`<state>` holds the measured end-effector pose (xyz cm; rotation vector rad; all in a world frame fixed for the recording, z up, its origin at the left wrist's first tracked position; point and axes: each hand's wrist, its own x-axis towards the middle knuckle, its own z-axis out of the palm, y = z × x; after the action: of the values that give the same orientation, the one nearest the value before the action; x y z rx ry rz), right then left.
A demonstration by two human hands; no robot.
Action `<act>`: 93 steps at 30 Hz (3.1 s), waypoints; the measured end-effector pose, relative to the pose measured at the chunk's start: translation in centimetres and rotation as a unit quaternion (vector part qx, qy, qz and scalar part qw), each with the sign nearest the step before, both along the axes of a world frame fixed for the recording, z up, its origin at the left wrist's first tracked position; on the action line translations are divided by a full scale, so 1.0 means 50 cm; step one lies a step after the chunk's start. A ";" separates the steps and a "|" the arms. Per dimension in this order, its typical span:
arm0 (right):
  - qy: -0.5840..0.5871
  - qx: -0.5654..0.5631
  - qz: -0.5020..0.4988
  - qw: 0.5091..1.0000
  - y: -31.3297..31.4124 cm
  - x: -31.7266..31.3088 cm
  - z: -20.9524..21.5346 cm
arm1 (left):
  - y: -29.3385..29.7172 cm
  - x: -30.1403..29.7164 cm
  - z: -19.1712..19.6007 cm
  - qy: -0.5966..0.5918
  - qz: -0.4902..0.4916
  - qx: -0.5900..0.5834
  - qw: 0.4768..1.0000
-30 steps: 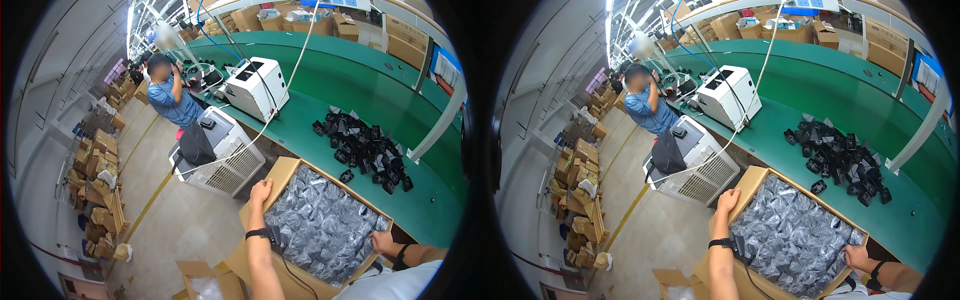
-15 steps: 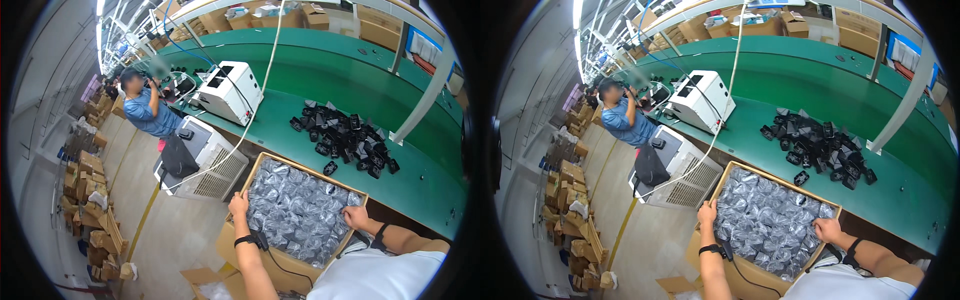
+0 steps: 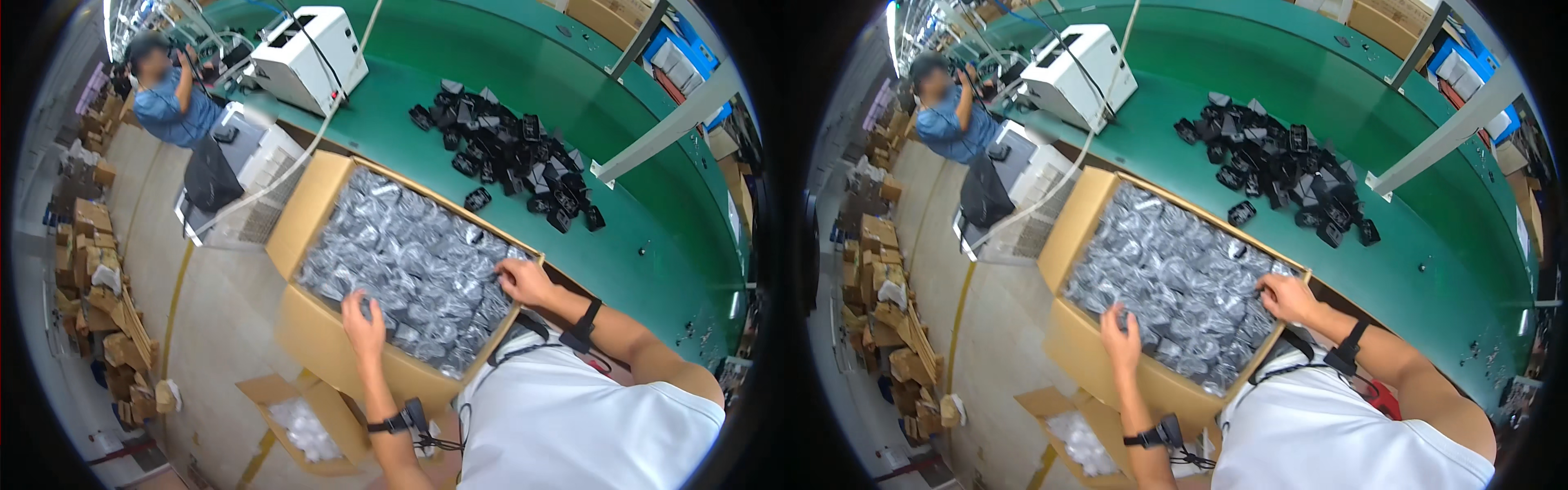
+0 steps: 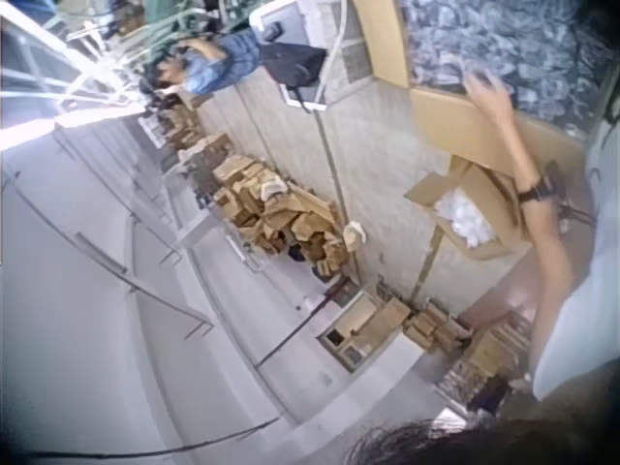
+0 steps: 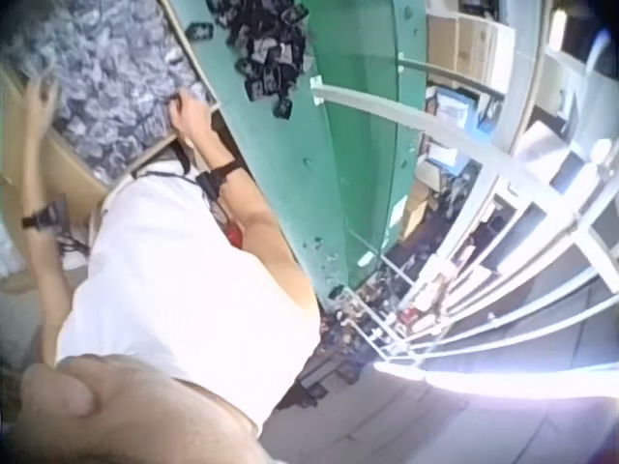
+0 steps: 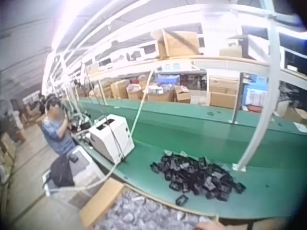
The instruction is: The person opens a cardboard box and removes multiple small black items wrapped in plastic. They unwrap each item and place it on a green workbench. The person continues this process throughout the clip, handling items one at a time.
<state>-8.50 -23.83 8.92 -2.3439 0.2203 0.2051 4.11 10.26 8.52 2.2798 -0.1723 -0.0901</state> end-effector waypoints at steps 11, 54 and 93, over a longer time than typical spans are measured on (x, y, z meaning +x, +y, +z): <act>0.136 -0.200 0.406 0.881 -0.002 0.027 -0.086 | -0.184 -0.441 -0.040 0.102 -0.034 0.056 0.993; -0.013 0.162 0.210 0.964 -0.048 0.069 0.001 | -0.213 -0.362 0.004 0.091 0.195 -0.354 0.910; -0.066 -0.208 0.325 0.920 -0.124 0.064 0.021 | -0.241 -0.393 0.044 0.039 0.172 0.068 0.982</act>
<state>-5.31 -30.04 9.96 -2.7682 -0.6576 0.3432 -15.56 -1.78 10.70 2.4029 0.2775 -0.0094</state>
